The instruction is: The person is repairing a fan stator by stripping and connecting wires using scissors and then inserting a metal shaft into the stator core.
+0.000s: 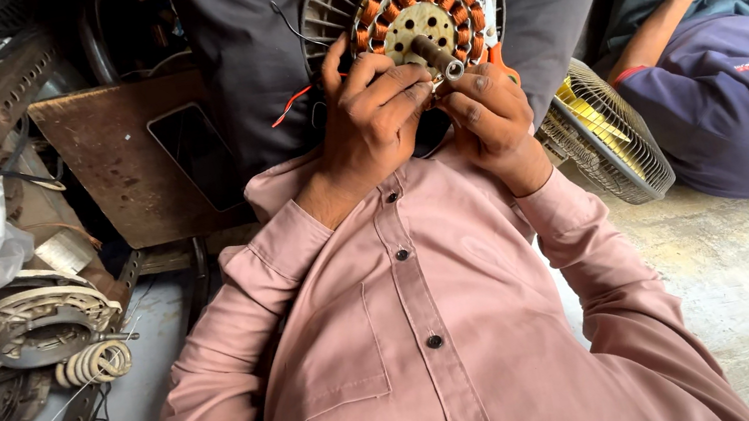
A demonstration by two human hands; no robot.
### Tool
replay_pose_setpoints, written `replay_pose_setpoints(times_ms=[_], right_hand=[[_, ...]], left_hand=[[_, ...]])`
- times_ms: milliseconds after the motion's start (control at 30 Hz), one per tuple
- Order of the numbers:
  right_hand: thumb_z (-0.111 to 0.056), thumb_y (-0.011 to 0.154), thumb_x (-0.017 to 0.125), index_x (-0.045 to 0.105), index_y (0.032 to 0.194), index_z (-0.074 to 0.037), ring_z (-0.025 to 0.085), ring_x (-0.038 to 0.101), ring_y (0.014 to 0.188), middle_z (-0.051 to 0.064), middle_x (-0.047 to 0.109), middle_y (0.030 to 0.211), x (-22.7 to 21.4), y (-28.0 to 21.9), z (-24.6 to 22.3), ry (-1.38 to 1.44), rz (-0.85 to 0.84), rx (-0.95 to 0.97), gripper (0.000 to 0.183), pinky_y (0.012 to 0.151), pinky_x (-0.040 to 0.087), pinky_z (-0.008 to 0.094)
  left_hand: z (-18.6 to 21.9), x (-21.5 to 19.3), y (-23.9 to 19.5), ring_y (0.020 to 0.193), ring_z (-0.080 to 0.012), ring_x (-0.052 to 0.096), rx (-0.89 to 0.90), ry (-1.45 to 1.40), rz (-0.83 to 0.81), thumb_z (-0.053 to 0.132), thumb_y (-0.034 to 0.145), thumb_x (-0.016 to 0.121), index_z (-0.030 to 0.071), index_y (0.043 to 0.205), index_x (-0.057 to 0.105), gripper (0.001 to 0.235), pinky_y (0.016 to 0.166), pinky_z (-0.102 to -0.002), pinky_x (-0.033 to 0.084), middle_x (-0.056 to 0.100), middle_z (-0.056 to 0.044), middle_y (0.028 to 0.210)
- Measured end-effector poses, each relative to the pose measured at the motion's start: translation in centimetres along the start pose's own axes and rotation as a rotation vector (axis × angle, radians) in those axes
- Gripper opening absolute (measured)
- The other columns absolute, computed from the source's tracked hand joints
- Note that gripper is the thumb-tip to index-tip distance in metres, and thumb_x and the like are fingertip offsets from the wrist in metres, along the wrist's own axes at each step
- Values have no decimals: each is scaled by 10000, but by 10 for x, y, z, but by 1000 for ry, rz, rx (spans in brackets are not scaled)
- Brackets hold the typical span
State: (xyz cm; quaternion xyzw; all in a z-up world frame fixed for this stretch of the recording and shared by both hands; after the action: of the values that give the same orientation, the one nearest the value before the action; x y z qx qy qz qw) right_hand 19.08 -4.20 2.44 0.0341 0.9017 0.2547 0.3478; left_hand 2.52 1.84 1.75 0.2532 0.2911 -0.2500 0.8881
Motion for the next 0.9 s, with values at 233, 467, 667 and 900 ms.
replay_pose_setpoints(times_ms=[233, 467, 667, 900], right_hand=[[122, 826, 732, 652, 989, 27, 307, 653, 809, 148, 690, 973, 1, -1, 2, -66, -27, -58, 204, 687, 520, 395], [131, 871, 740, 615, 996, 13, 280, 629, 762, 125, 694, 944, 1, 2, 2, -17, -24, -37, 212, 643, 486, 385], [131, 854, 738, 594, 1000, -12, 305, 626, 810, 136, 668, 1002, 1, -1, -5, 24, -3, 25, 249, 689, 479, 405], [152, 869, 728, 558, 991, -3, 296, 634, 817, 142, 678, 1019, 7, -5, 3, 54, 36, 19, 261, 706, 500, 410]], left_hand=[[-2, 0, -2, 1039, -179, 622, 10, -19, 16, 104, 915, 776, 78, 981, 796, 73, 1195, -569, 237, 747, 3, 1110], [-3, 1, -3, 1036, -181, 626, 16, -38, 33, 100, 923, 773, 61, 988, 791, 77, 1196, -564, 244, 744, -6, 1106], [-5, 3, -5, 1046, -206, 623, 13, -56, 45, 93, 927, 773, 59, 1013, 782, 94, 1194, -575, 282, 740, -22, 1111], [-5, 2, -6, 986, -193, 617, 2, -86, 81, 99, 900, 808, 111, 1266, 739, 373, 1175, -574, 280, 752, 3, 1012]])
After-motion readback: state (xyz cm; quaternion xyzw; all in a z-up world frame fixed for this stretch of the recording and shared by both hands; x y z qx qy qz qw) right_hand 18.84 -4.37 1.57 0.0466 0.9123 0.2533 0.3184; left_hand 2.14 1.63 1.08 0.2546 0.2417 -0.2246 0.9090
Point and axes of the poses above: each hand's wrist, its own y-axis towards the middle knuckle, its own x-axis out of the palm, z = x × y, the point moved 3 cm from there along y, towards the middle knuckle
